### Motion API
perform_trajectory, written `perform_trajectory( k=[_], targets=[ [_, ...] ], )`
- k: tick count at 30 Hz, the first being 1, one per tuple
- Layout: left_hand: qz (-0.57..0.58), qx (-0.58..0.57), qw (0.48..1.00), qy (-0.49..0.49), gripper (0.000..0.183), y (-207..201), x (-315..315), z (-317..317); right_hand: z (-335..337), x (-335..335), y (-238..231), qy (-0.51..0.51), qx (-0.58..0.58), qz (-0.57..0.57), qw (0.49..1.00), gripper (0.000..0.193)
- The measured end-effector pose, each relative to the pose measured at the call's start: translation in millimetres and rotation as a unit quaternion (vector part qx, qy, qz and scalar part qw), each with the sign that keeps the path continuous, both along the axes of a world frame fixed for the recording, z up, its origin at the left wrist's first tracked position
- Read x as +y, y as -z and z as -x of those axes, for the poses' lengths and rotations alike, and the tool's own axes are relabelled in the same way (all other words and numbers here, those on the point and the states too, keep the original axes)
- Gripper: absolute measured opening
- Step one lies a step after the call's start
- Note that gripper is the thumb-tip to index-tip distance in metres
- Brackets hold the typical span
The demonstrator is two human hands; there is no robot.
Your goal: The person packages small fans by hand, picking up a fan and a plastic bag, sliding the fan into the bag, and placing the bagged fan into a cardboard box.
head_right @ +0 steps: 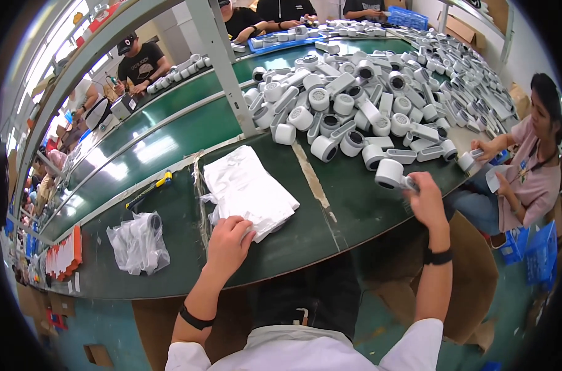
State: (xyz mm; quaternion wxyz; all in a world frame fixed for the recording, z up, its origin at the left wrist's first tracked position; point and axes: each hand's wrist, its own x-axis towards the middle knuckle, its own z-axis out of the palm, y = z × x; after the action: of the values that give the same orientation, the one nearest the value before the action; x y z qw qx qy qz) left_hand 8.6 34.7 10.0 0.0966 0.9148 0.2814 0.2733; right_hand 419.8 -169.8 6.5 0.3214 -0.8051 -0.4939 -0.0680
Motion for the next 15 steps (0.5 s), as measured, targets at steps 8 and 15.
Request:
perform_trajectory(
  k=[8, 15],
  targets=[
    [0.013, 0.011, 1.0, -0.005, 0.01, 2, 6, -1, 144, 19, 12, -0.188, 0.555, -0.095, 0.805, 0.037],
    [0.068, -0.08, 0.994, 0.001, 0.009, -7, 6, -10, 212, 40, 24, -0.219, 0.599, -0.092, 0.765, 0.038]
  ],
)
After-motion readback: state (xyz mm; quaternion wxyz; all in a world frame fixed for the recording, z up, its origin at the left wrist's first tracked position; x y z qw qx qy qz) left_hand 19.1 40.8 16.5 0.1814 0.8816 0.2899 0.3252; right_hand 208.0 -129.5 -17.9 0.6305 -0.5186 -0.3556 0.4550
